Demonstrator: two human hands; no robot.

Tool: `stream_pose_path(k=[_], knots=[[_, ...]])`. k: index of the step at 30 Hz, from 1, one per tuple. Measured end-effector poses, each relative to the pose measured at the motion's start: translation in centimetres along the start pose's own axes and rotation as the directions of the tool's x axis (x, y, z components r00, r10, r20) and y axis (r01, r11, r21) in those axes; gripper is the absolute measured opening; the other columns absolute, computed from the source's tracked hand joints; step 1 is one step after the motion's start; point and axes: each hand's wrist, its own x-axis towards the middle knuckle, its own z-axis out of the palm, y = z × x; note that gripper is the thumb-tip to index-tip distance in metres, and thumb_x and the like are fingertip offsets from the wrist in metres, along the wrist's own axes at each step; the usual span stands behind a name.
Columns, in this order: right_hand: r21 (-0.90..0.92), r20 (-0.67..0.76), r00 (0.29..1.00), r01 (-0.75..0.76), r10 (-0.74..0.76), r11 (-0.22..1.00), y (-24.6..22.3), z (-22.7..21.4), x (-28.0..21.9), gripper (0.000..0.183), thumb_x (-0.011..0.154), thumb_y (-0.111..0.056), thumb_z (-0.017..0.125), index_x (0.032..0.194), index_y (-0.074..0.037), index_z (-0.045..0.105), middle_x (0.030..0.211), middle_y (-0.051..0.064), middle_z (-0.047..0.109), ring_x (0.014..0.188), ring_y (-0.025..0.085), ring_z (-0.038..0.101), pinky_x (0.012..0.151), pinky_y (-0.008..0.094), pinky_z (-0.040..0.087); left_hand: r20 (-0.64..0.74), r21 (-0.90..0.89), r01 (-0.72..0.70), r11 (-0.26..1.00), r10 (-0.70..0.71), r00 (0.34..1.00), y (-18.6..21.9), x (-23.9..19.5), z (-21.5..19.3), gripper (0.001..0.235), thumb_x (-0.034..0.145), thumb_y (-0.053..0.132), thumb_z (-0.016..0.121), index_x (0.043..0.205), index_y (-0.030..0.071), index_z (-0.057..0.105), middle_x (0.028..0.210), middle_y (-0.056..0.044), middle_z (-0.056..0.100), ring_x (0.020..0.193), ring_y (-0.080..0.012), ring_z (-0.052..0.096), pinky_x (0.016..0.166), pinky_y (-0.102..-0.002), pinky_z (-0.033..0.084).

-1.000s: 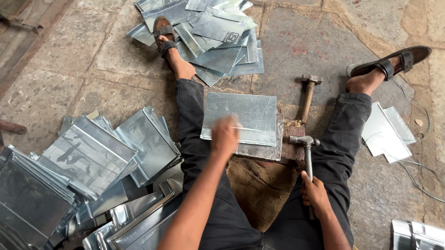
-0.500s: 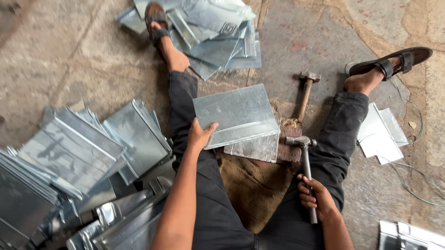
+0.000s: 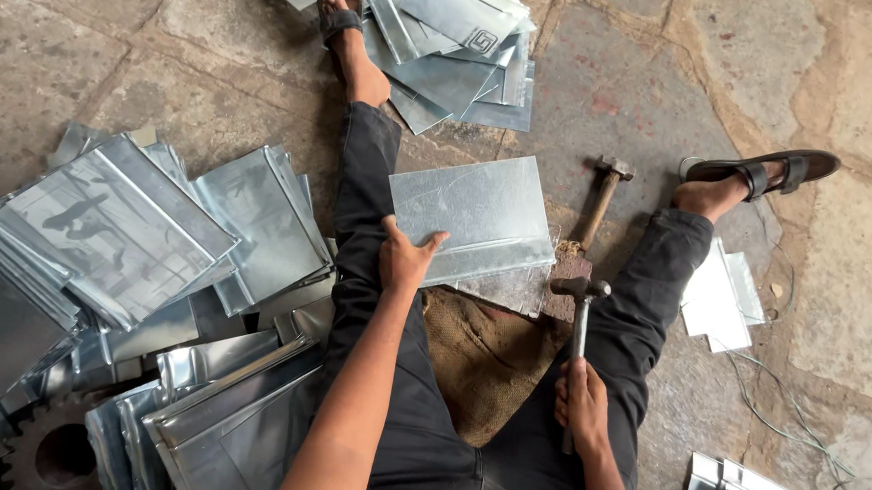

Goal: The person hammers the edges of rectangular metal sheets to fold them, working on one sheet at a time and placing finished sheets into a pile.

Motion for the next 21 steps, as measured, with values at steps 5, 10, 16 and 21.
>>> stream_pose_path(k=[5, 10, 16, 21], knots=[[-0.13, -0.086, 0.968, 0.222, -0.234, 0.966, -4.3, -0.4, -2.6, 0.039, 0.107, -0.039, 0.038, 0.098, -0.004, 0.054, 0.062, 0.002, 0.049, 0.04, 0.01, 0.043, 0.032, 0.028, 0.036, 0.057, 0.041, 0.008, 0.999, -0.011, 0.998, 0.5, -0.1, -0.9, 0.101, 0.074, 0.071, 0.078, 0.133, 0.0, 0.037, 0.078, -0.021, 0.071, 0.068, -0.035, 0.075, 0.052, -0.043, 0.06], [-0.031, -0.108, 0.737, 0.668, -0.667, 0.743, -6.5, -1.2, -2.4, 0.038, 0.112, -0.043, 0.041, 0.106, -0.007, 0.05, 0.07, -0.002, 0.05, 0.048, 0.005, 0.042, 0.04, 0.023, 0.034, 0.073, 0.01, -0.002, 1.0, 0.001, 0.997, 0.0, -0.1, -0.3, 0.096, 0.078, 0.071, 0.075, 0.131, 0.0, 0.037, 0.072, -0.016, 0.07, 0.061, -0.0296, 0.074, 0.049, -0.038, 0.06], [-0.776, 0.004, 0.959, 0.181, -0.282, 0.604, -7.9, -0.2, 0.3, 0.043, 0.108, -0.044, 0.042, 0.096, -0.005, 0.054, 0.06, 0.003, 0.054, 0.044, 0.014, 0.049, 0.044, 0.031, 0.038, 0.069, -0.012, 0.006, 1.0, -0.005, 0.998, 0.5, -0.4, -0.4, 0.1, 0.076, 0.075, 0.072, 0.132, -0.001, 0.037, 0.073, -0.018, 0.071, 0.061, -0.0316, 0.074, 0.047, -0.039, 0.06], [-0.36, -0.141, 0.924, 0.288, -0.357, 0.887, -8.4, 0.0, 1.4, 0.042, 0.112, -0.045, 0.042, 0.095, -0.009, 0.054, 0.064, 0.004, 0.051, 0.05, 0.015, 0.046, 0.044, 0.034, 0.038, -0.14, 0.152, -0.157, 0.976, 0.178, 0.974, -0.1, -0.1, -0.6, 0.104, 0.075, 0.076, 0.075, 0.133, -0.003, 0.041, 0.073, -0.023, 0.072, 0.063, -0.0397, 0.072, 0.046, -0.046, 0.056]])
